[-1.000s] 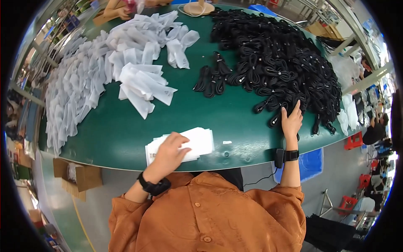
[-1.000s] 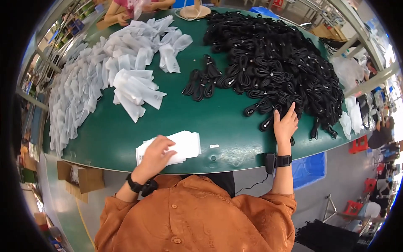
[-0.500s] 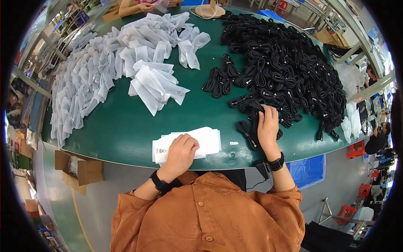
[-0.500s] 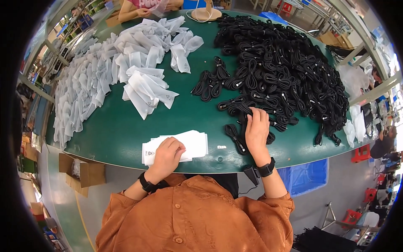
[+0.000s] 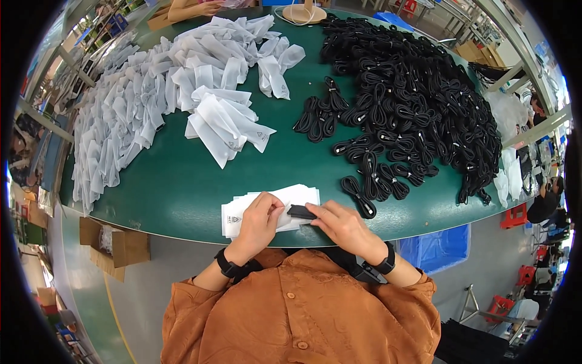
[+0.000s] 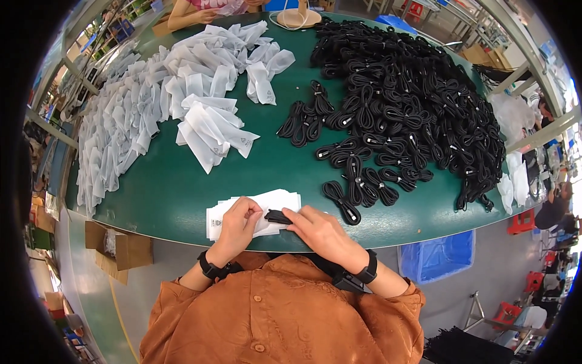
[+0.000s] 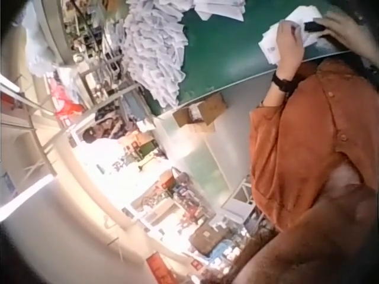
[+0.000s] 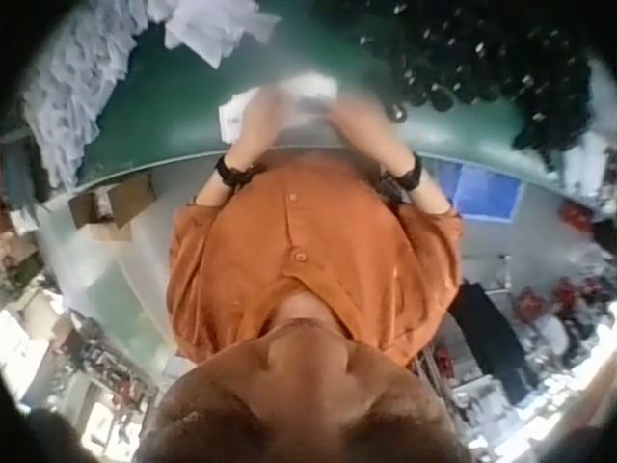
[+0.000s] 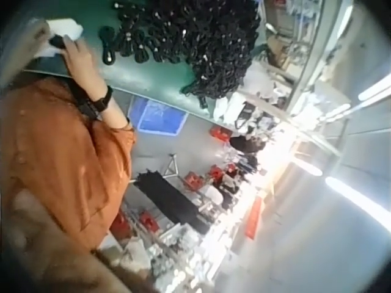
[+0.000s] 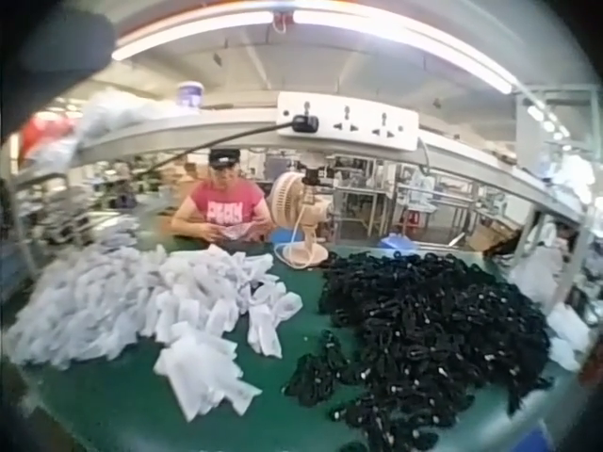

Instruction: The person packages black cables by hand, picking up a cable from a pile, sliding it into a white plastic sleeve, and placing the packaged item onto a separate pile.

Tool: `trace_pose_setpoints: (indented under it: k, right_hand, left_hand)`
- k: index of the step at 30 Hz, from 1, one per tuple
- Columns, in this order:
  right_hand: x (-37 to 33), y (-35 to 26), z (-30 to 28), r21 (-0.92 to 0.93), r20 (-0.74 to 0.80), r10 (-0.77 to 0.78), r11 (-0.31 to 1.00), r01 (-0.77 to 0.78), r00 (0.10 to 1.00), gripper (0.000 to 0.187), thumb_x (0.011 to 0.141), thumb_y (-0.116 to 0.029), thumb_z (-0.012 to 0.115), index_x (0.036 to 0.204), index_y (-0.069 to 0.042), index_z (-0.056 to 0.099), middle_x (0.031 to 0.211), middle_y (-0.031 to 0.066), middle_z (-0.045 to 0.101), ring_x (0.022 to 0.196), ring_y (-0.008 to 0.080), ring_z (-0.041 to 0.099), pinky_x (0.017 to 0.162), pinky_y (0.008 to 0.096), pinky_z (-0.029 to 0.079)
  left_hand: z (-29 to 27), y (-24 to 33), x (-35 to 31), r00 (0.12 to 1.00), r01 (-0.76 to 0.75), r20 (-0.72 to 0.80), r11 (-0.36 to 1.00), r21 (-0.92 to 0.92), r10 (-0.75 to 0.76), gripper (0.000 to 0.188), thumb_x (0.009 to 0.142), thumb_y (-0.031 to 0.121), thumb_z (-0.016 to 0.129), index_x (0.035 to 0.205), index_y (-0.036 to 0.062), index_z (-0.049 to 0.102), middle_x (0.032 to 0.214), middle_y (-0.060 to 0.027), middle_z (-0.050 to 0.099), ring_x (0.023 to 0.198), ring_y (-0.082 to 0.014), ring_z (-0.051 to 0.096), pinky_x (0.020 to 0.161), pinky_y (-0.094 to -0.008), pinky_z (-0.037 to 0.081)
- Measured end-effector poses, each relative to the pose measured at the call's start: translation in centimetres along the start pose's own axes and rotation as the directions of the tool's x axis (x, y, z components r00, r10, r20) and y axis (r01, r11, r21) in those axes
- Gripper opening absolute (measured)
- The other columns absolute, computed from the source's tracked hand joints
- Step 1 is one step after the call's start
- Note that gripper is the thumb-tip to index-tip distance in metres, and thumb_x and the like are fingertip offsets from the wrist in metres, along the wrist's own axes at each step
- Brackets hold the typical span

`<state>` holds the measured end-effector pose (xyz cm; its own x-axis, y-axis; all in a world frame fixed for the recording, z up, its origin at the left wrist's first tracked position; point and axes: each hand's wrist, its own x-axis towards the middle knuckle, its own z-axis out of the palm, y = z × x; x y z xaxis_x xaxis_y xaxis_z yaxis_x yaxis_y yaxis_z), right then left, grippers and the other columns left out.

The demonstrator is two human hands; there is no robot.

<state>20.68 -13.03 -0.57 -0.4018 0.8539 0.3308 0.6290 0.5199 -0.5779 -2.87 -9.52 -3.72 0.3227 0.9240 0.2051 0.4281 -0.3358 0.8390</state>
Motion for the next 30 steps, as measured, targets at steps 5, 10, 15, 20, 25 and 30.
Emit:
trace_pose_setpoints:
  k: [5,10,15,20,25,30]
  right_hand:
    - [-0.3,1.2,1.1,0.074,0.042,0.0,0.997,-0.003,0.999,0.037,0.09,-0.014,0.072,0.124,-0.005,0.062,0.087,0.0131,0.058,0.075,0.0339,0.064,0.063,0.043,0.052]
    - [-0.3,1.4,1.4,0.092,-0.004,0.083,0.992,-0.082,0.997,0.033,0.088,-0.011,0.073,0.12,-0.006,0.065,0.09,0.0111,0.061,0.075,0.0314,0.063,0.064,0.0413,0.052]
    - [-0.3,0.6,0.7,-0.076,-0.06,-0.084,0.994,0.079,0.995,0.03,0.088,-0.012,0.073,0.117,-0.006,0.065,0.091,0.0109,0.062,0.076,0.0311,0.064,0.064,0.0404,0.053]
    - [-0.2,1.7,4.4,0.099,-0.071,-0.035,0.994,0.042,0.997,0.029,0.087,-0.015,0.072,0.113,-0.007,0.063,0.094,0.0115,0.058,0.085,0.0306,0.064,0.067,0.0409,0.055]
    - [1.2,1.6,3.9,0.025,-0.053,-0.181,0.983,0.182,0.982,0.022,0.089,-0.018,0.069,0.104,-0.005,0.06,0.092,0.0124,0.058,0.087,0.0328,0.063,0.063,0.043,0.051]
    - [2.0,0.6,4.3,0.217,-0.074,0.146,0.968,-0.127,0.987,0.023,0.092,-0.021,0.067,0.101,-0.001,0.059,0.082,0.0143,0.062,0.076,0.0363,0.064,0.064,0.0445,0.05]
  left_hand:
    - [-0.5,0.7,0.3,0.994,-0.092,0.056,0.995,-0.042,0.095,0.009,0.09,-0.006,0.063,0.095,-0.0015,0.057,0.092,-0.0104,0.06,0.077,-0.022,0.06,0.071,-0.0298,0.05]
    - [-0.9,0.5,0.5,0.996,-0.063,0.051,0.995,-0.076,0.067,0.009,0.09,-0.006,0.063,0.094,-0.0007,0.057,0.091,-0.0104,0.06,0.078,-0.0221,0.06,0.071,-0.0296,0.05]
    - [0.2,0.2,1.2,0.995,-0.053,0.085,0.998,-0.032,0.055,0.009,0.089,-0.004,0.063,0.092,0.0003,0.057,0.087,-0.0119,0.058,0.077,-0.0248,0.059,0.07,-0.0317,0.049]
    - [-1.6,-0.3,0.9,0.967,-0.248,0.076,0.966,0.075,0.243,0.009,0.085,-0.003,0.063,0.085,0.0012,0.054,0.084,-0.0158,0.056,0.078,-0.0357,0.055,0.07,-0.0435,0.045]
    - [-1.8,-1.0,2.0,0.984,-0.096,0.147,0.994,-0.053,0.103,0.011,0.082,-0.006,0.06,0.084,0.0013,0.053,0.085,-0.0133,0.056,0.077,-0.0322,0.053,0.069,-0.0381,0.044]
    - [-1.5,0.1,3.3,0.909,-0.399,0.135,0.917,0.012,0.393,0.011,0.082,-0.006,0.06,0.084,0.0017,0.052,0.086,-0.0125,0.055,0.077,-0.0276,0.053,0.07,-0.0352,0.043]
